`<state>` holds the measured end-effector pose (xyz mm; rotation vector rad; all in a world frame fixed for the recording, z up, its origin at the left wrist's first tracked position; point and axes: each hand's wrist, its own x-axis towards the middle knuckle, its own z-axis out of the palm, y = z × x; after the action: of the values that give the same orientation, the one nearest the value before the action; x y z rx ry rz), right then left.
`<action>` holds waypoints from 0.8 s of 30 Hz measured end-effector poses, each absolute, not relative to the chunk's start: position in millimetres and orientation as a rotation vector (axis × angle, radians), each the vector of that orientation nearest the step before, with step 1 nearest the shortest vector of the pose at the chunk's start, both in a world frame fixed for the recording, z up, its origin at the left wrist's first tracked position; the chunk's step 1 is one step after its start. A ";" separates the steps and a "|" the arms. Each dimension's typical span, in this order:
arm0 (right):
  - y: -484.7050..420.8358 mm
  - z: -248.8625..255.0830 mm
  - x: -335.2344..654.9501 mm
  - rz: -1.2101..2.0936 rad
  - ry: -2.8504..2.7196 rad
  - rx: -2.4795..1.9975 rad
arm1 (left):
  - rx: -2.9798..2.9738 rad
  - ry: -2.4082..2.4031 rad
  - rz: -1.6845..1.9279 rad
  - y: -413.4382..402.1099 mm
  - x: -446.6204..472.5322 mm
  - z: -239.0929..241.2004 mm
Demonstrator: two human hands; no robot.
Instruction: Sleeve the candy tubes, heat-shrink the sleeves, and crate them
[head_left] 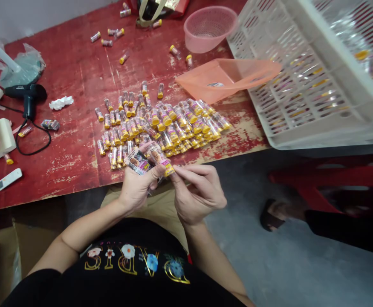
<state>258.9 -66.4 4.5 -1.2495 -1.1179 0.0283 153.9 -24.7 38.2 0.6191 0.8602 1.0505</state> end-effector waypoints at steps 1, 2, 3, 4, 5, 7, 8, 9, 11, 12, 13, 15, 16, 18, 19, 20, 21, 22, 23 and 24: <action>-66.1 4.7 258.0 0.029 -1.127 -1.253 | 0.611 0.855 1.060 -23.3 154.2 38.7; -65.4 5.2 257.5 0.031 -1.141 -1.255 | 0.600 0.853 1.065 -21.2 154.4 39.2; -63.6 5.9 257.7 0.037 -1.153 -1.255 | 0.585 0.852 1.068 -18.2 154.4 39.6; -59.8 6.8 259.1 0.046 -1.161 -1.253 | 0.567 0.853 1.072 -14.1 154.0 39.8; -53.0 7.7 262.0 0.060 -1.170 -1.251 | 0.547 0.853 1.077 -8.8 153.2 39.9; -26.9 9.2 272.9 0.094 -1.200 -1.240 | 0.495 0.854 1.081 5.0 150.0 39.1; -6.4 9.5 280.6 0.110 -1.228 -1.241 | 0.461 0.863 1.085 13.0 147.5 38.4; 19.1 9.4 289.4 0.125 -1.269 -1.255 | 0.418 0.878 1.089 21.2 144.5 37.5; 82.2 8.2 306.7 0.148 -1.393 -1.338 | 0.314 0.905 1.085 36.1 137.5 35.4; 117.1 7.1 313.4 0.155 -1.468 -1.407 | 0.259 0.912 1.084 42.2 133.7 34.2; 152.0 5.6 317.9 0.157 -1.567 -1.489 | 0.208 0.915 1.083 47.0 129.9 32.8; 215.2 2.4 318.7 0.130 -1.774 -1.677 | 0.140 0.923 1.088 53.3 122.1 29.2; 241.1 0.6 315.3 0.128 -1.887 -1.769 | 0.125 0.938 1.099 55.3 118.1 26.9; 279.4 -3.8 304.2 0.156 -2.070 -1.904 | 0.132 0.983 1.131 59.0 109.0 21.8; 292.6 -6.5 298.2 0.184 -2.133 -1.944 | 0.148 1.007 1.151 61.2 103.5 19.3; 302.8 -9.7 293.2 0.219 -2.175 -1.970 | 0.167 1.031 1.172 63.8 97.2 17.1; 310.9 -13.0 289.9 0.258 -2.200 -1.986 | 0.182 1.058 1.193 66.7 90.2 15.5; 317.6 -16.2 289.0 0.304 -2.215 -2.005 | 0.189 1.089 1.211 69.7 82.6 14.6; 323.5 -18.7 290.6 0.359 -2.225 -2.032 | 0.185 1.125 1.223 72.7 74.6 14.5; 329.0 -20.1 295.0 0.418 -2.226 -2.060 | 0.173 1.161 1.226 75.2 66.8 15.2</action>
<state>295.0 329.0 -20.1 -2.0600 -2.2260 0.4185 66.8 75.2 15.2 0.1733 1.1610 1.2262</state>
